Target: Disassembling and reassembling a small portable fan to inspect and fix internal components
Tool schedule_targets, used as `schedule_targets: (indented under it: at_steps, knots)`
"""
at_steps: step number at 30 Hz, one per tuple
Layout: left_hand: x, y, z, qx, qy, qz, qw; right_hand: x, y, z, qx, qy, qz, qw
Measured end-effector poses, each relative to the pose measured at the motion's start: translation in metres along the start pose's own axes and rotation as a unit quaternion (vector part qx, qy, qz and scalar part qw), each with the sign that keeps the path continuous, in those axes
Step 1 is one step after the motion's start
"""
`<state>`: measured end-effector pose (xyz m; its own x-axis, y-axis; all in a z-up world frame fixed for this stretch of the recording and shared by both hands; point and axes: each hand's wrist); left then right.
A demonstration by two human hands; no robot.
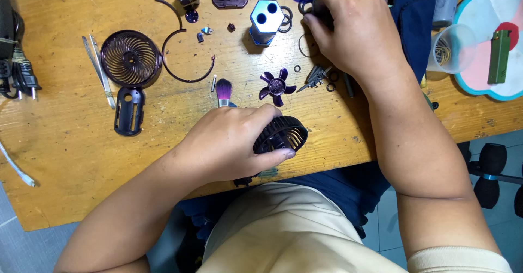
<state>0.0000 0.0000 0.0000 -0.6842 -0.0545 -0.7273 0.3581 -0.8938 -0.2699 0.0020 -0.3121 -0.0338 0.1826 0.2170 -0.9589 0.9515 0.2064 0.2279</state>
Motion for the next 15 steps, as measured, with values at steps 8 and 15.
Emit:
schedule_targets:
  at_steps: [8, 15]
  knots:
    - [0.0005, 0.0010, 0.0001, -0.002, 0.005, 0.002, 1.000, 0.0060, -0.0030, 0.0053, -0.004, -0.032, 0.004, 0.999]
    - [0.0022, 0.0011, -0.0006, 0.002, 0.010, 0.005, 1.000, 0.0057, 0.0002, 0.0030, -0.044, -0.021, 0.027, 0.998]
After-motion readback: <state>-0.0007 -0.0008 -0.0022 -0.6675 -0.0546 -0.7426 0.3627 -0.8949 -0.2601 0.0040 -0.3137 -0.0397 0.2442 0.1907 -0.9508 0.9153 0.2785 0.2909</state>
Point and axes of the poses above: each hand's wrist, its own y-axis towards the middle knuckle, its own x-axis out of the palm, z = x × y, and after that the axes turned 4 degrees about -z, right-handed
